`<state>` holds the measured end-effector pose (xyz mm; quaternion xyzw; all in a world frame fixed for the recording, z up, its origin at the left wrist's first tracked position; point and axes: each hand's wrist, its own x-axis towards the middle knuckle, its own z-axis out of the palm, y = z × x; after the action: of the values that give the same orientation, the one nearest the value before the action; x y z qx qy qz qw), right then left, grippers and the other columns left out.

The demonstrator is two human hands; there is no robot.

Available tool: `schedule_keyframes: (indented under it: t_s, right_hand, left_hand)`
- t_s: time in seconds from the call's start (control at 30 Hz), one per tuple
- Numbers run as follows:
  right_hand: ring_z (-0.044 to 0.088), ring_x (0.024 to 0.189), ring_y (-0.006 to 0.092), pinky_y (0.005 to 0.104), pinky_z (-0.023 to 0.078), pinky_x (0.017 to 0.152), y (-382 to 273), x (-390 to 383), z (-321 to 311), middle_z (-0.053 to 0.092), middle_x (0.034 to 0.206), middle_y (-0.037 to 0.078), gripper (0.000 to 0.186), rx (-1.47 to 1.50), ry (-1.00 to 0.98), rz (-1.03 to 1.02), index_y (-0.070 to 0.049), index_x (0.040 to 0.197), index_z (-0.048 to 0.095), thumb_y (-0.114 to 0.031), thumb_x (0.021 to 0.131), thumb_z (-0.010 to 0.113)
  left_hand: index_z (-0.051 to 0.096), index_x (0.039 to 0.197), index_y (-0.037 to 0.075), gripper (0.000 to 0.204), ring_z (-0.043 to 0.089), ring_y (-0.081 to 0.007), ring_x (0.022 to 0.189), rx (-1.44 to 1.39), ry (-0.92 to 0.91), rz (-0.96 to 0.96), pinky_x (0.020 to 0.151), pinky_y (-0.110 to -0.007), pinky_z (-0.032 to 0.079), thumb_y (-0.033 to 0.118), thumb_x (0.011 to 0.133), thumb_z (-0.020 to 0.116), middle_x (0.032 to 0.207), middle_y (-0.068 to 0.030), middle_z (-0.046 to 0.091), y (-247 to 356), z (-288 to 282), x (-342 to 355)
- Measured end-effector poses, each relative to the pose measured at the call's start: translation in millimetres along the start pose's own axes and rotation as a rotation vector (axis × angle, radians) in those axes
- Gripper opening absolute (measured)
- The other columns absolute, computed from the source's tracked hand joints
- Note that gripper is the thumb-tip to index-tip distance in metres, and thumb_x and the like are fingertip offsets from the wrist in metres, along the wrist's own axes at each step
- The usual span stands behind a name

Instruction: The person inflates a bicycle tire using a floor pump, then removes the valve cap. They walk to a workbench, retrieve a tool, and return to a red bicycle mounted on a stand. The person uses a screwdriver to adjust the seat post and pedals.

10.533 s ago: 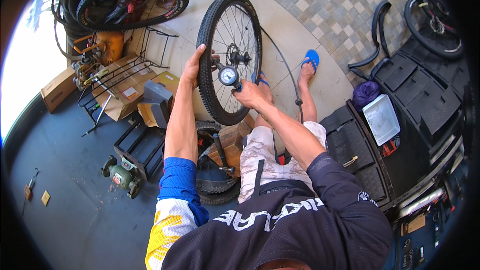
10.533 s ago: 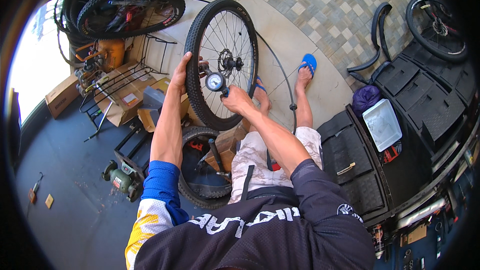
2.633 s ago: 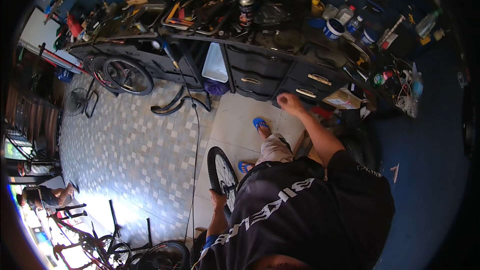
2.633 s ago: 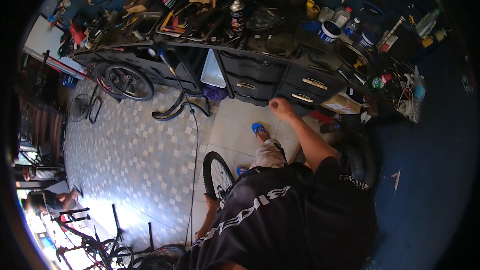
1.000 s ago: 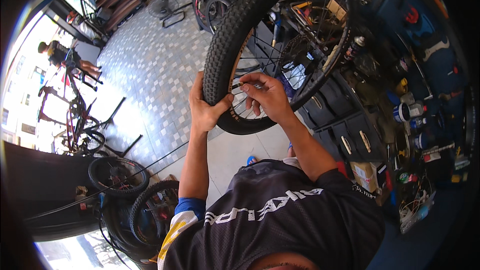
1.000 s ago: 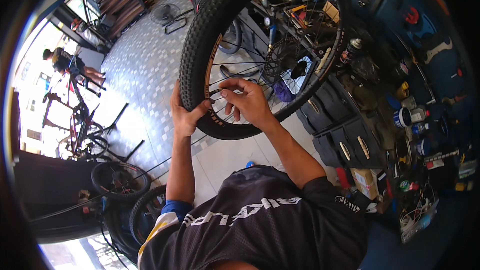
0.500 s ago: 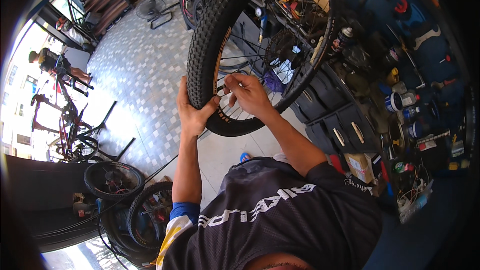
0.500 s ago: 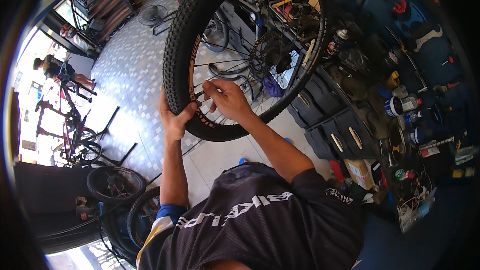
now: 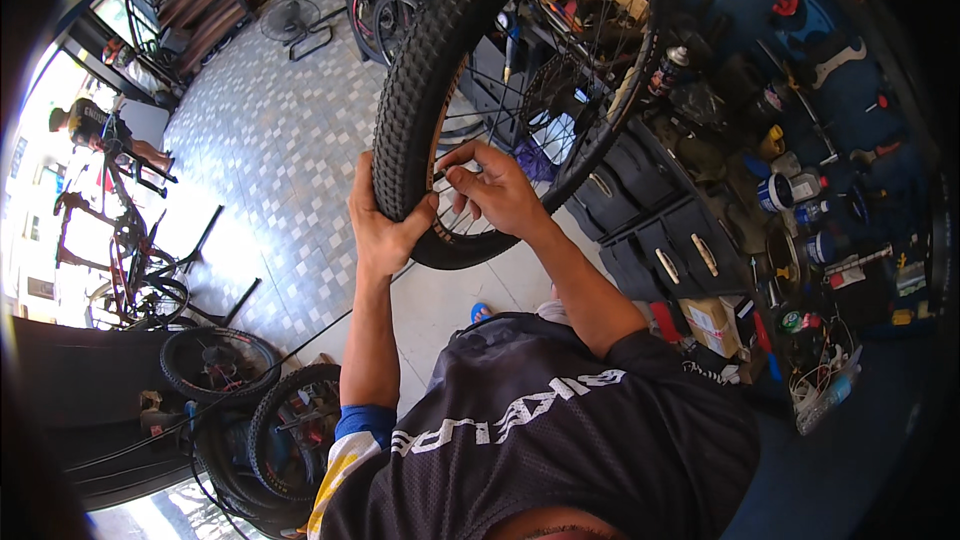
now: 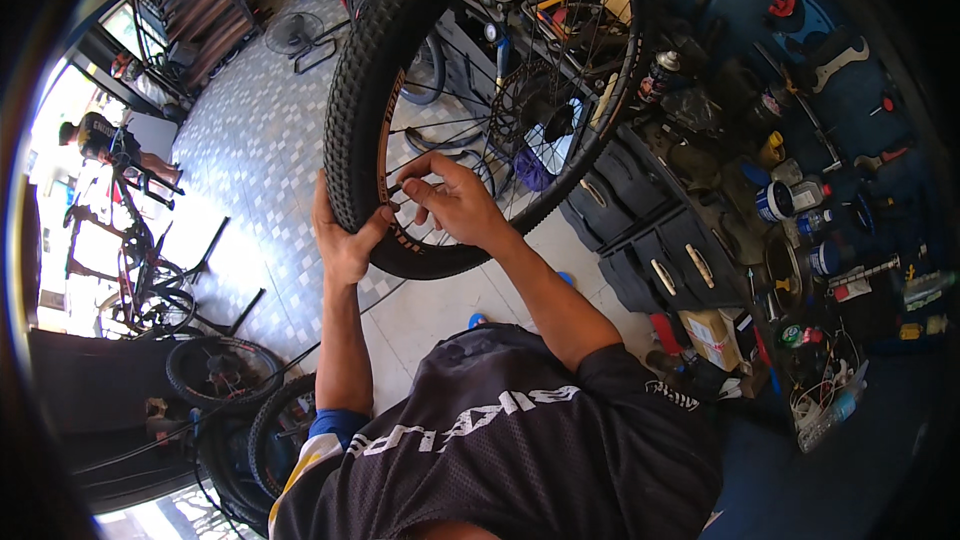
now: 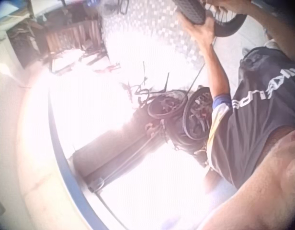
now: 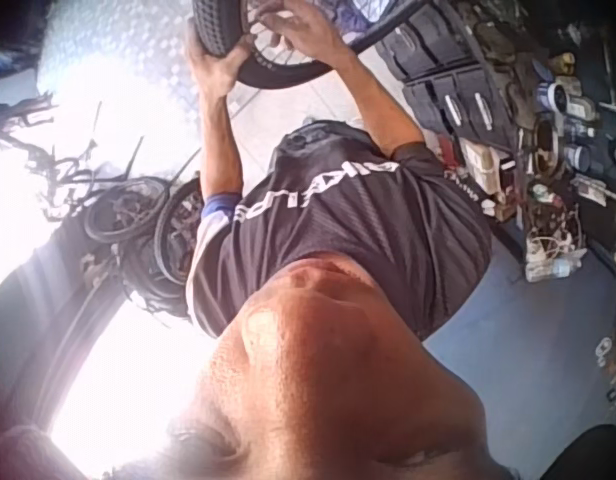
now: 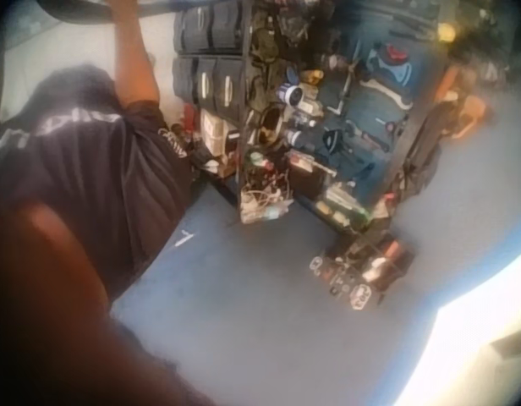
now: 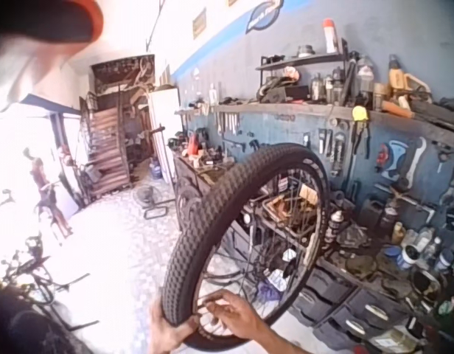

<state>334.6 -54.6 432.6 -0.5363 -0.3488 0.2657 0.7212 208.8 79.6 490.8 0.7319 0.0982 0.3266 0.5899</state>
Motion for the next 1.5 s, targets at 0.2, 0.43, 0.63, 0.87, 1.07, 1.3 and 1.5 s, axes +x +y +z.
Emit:
schedule_keyframes:
  t_s: [0.2, 0.43, 0.63, 0.87, 1.07, 1.3, 1.5]
  right_hand:
    - [0.068, 0.067, 0.0093, 0.0222, 0.046, 0.048, 6.8, -7.2, -2.3, 0.068, 0.095, 0.003, 0.034, -0.014, 0.013, -0.009, -0.002, 0.105, 0.064, -0.036, 0.107, 0.062]
    - [0.068, 0.068, 0.0110, 0.0229, 0.049, 0.050, 3.5, -18.7, -1.3, 0.067, 0.100, 0.005, 0.030, 0.134, 0.007, 0.005, -0.002, 0.113, 0.062, -0.031, 0.107, 0.062]
    - [0.067, 0.073, 0.0119, 0.0237, 0.051, 0.054, 2.3, -30.1, 2.4, 0.066, 0.100, 0.004, 0.027, 0.138, -0.071, -0.001, -0.002, 0.114, 0.061, -0.028, 0.108, 0.062]
    - [0.067, 0.072, 0.0121, 0.0275, 0.055, 0.059, 19.7, -30.0, 8.9, 0.063, 0.095, 0.005, 0.027, 0.130, -0.074, 0.003, -0.001, 0.110, 0.063, -0.028, 0.107, 0.062]
    - [0.069, 0.077, 0.0126, 0.0269, 0.056, 0.061, 44.2, -27.2, -1.8, 0.061, 0.103, 0.005, 0.028, 0.049, -0.111, 0.004, -0.003, 0.114, 0.063, -0.030, 0.104, 0.067]
    - [0.068, 0.069, 0.0139, 0.0288, 0.055, 0.060, 33.3, -14.2, 11.1, 0.062, 0.099, 0.006, 0.023, -0.065, -0.022, -0.103, -0.001, 0.109, 0.064, -0.023, 0.106, 0.065]
    - [0.067, 0.067, 0.0128, 0.0287, 0.055, 0.060, 28.7, -13.0, 17.8, 0.063, 0.107, 0.006, 0.018, 0.154, -0.059, 0.014, -0.003, 0.114, 0.064, -0.018, 0.104, 0.067]
  left_hand:
    - [0.057, 0.105, 0.003, 0.039, 0.057, -0.0103, 0.075, -0.010, -0.038, 0.026, 0.069, -0.028, 0.047, 0.005, 0.073, 0.078, 0.085, -0.0017, 0.064, 2.8, 3.8, -9.0]
    - [0.056, 0.120, 0.000, 0.050, 0.069, -0.0166, 0.083, 0.057, -0.087, 0.075, 0.074, -0.031, 0.055, 0.003, 0.076, 0.078, 0.095, -0.0069, 0.068, -6.5, -1.9, -20.6]
    - [0.058, 0.110, 0.003, 0.044, 0.060, -0.0127, 0.078, -0.004, -0.024, 0.073, 0.071, -0.030, 0.050, 0.005, 0.072, 0.079, 0.090, -0.0034, 0.065, -25.4, -1.6, -34.7]
    - [0.056, 0.128, 0.000, 0.063, 0.064, -0.0175, 0.083, 0.123, 0.018, 0.155, 0.076, -0.032, 0.053, 0.008, 0.072, 0.083, 0.098, -0.0078, 0.067, -60.0, -18.6, -48.2]
    - [0.057, 0.127, -0.003, 0.063, 0.064, -0.0183, 0.092, 0.014, -0.045, 0.069, 0.083, -0.032, 0.052, 0.009, 0.072, 0.084, 0.107, -0.0083, 0.066, -76.4, -24.5, -47.6]
    - [0.051, 0.137, -0.005, 0.063, 0.061, -0.0165, 0.095, 0.084, 0.032, 0.022, 0.088, -0.032, 0.050, 0.006, 0.082, 0.080, 0.108, -0.0082, 0.064, -42.1, -19.4, -33.1]
    - [0.056, 0.129, -0.009, 0.061, 0.059, -0.0180, 0.080, 0.358, 0.262, 0.041, 0.072, -0.031, 0.049, 0.034, 0.093, 0.080, 0.096, -0.0102, 0.064, 5.1, 9.6, 4.7]
